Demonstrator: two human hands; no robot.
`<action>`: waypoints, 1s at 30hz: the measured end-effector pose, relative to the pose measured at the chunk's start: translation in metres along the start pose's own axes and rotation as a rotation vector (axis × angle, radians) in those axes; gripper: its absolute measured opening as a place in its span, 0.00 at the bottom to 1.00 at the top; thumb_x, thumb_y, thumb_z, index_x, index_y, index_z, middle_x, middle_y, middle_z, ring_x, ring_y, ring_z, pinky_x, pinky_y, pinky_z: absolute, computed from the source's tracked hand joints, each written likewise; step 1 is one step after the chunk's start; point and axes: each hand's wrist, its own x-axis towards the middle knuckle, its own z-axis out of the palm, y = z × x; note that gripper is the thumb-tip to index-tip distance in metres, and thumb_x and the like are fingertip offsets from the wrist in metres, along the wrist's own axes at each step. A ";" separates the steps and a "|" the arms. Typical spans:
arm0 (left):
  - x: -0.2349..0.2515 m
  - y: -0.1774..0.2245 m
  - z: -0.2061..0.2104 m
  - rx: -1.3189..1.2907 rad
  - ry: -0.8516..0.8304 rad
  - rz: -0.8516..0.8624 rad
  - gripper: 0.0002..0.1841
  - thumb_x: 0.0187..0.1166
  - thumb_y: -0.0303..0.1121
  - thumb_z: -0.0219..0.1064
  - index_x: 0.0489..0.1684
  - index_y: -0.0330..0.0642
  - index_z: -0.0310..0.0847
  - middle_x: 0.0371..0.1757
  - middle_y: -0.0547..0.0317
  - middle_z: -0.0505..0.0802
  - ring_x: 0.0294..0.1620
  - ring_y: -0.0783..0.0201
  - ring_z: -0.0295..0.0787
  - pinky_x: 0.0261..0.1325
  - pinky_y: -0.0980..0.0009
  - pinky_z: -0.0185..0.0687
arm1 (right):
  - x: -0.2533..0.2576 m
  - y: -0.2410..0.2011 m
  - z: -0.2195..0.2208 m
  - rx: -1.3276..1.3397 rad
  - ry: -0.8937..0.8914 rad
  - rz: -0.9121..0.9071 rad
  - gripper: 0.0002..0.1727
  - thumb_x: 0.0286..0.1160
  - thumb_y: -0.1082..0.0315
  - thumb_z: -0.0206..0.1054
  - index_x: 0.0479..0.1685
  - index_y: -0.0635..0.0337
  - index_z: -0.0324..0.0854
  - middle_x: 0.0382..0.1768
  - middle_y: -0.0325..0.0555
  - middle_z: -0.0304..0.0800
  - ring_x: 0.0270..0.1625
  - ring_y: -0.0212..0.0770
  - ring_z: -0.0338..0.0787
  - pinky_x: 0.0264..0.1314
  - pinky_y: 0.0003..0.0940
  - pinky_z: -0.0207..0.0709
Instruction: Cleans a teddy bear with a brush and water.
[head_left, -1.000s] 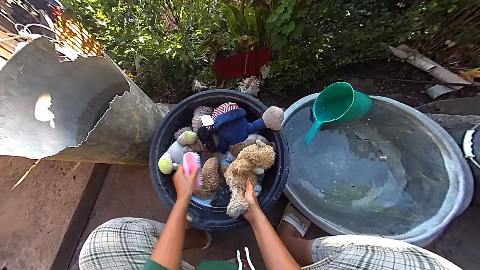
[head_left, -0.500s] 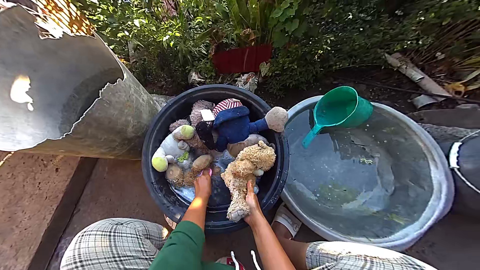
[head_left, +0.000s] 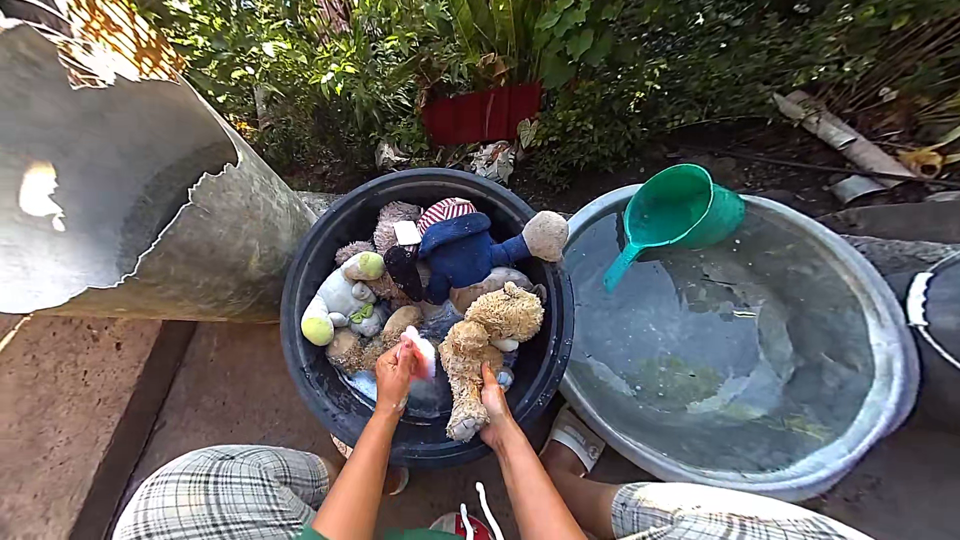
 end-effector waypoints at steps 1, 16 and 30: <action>-0.003 0.020 0.011 -0.107 0.006 0.105 0.23 0.87 0.42 0.55 0.14 0.50 0.77 0.15 0.82 0.79 0.19 0.85 0.75 0.28 0.81 0.75 | 0.000 0.000 0.000 0.006 -0.002 0.001 0.34 0.94 0.42 0.31 0.80 0.53 0.68 0.66 0.51 0.82 0.63 0.40 0.84 0.62 0.41 0.80; -0.012 0.018 0.040 0.614 -0.223 0.552 0.25 0.68 0.50 0.68 0.08 0.37 0.81 0.17 0.48 0.88 0.23 0.50 0.90 0.28 0.48 0.83 | -0.004 0.001 -0.003 0.073 -0.095 -0.027 0.30 0.97 0.49 0.30 0.61 0.58 0.76 0.40 0.45 0.87 0.43 0.36 0.88 0.45 0.36 0.84; 0.020 -0.008 0.015 0.995 -0.476 0.001 0.31 0.78 0.58 0.61 0.37 0.33 0.92 0.45 0.37 0.96 0.56 0.37 0.93 0.63 0.34 0.79 | -0.012 -0.008 0.000 -0.080 -0.007 0.030 0.31 0.96 0.46 0.35 0.79 0.57 0.68 0.60 0.55 0.83 0.55 0.45 0.85 0.55 0.46 0.80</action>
